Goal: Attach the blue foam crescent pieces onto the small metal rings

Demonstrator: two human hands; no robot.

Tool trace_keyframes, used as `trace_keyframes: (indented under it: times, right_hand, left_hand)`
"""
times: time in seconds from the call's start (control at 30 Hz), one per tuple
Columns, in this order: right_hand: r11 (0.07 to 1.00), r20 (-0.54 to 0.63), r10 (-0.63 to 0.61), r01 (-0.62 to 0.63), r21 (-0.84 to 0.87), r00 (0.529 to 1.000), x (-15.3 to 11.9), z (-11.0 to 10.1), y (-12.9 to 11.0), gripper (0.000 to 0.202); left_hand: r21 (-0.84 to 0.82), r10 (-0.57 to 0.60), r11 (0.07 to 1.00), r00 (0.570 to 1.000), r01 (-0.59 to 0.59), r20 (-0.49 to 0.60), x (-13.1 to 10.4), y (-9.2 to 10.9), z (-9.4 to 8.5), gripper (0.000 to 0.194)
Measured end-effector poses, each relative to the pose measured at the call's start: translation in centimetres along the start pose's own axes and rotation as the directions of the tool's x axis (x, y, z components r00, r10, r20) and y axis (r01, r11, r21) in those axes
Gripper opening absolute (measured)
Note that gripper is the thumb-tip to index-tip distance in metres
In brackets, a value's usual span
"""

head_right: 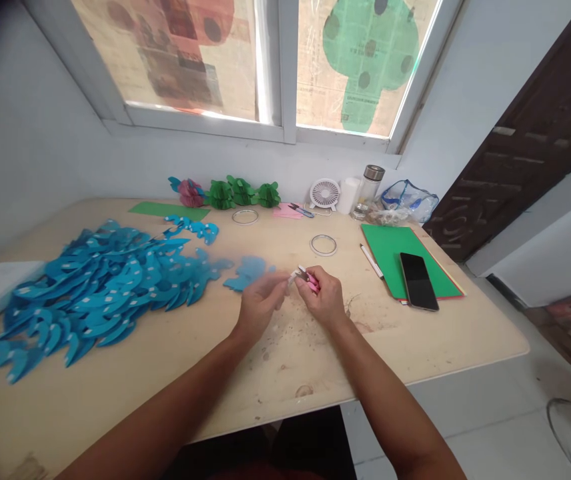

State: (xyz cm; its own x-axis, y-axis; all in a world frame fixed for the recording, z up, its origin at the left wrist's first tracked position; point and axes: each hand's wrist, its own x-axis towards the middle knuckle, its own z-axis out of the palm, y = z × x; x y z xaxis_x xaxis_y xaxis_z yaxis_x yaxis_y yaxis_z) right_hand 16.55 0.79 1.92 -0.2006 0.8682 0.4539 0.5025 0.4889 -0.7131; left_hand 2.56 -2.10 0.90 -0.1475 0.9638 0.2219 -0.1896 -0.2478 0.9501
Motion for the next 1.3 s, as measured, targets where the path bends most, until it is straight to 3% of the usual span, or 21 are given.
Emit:
trace_keyframes:
  times: [0.33,0.97,1.3]
  right_hand:
    - [0.998,0.057,-0.038,0.036,0.043,0.998,-0.15,0.28,-0.02,0.022]
    - [0.997,0.079,-0.071,0.070,0.026,0.994,-0.29,0.61,0.14,0.022]
    - [0.998,0.084,-0.069,0.067,0.020,0.994,-0.33,0.68,0.22,0.024]
  left_hand:
    - [-0.013,-0.004,1.000,0.999,0.004,0.044,0.27,-0.61,-0.16,0.021]
    - [0.075,0.032,0.997,0.998,-0.028,-0.045,0.10,-0.36,0.06,0.017]
    - [0.153,0.075,0.986,0.997,-0.070,-0.027,0.09,-0.37,0.09,0.015]
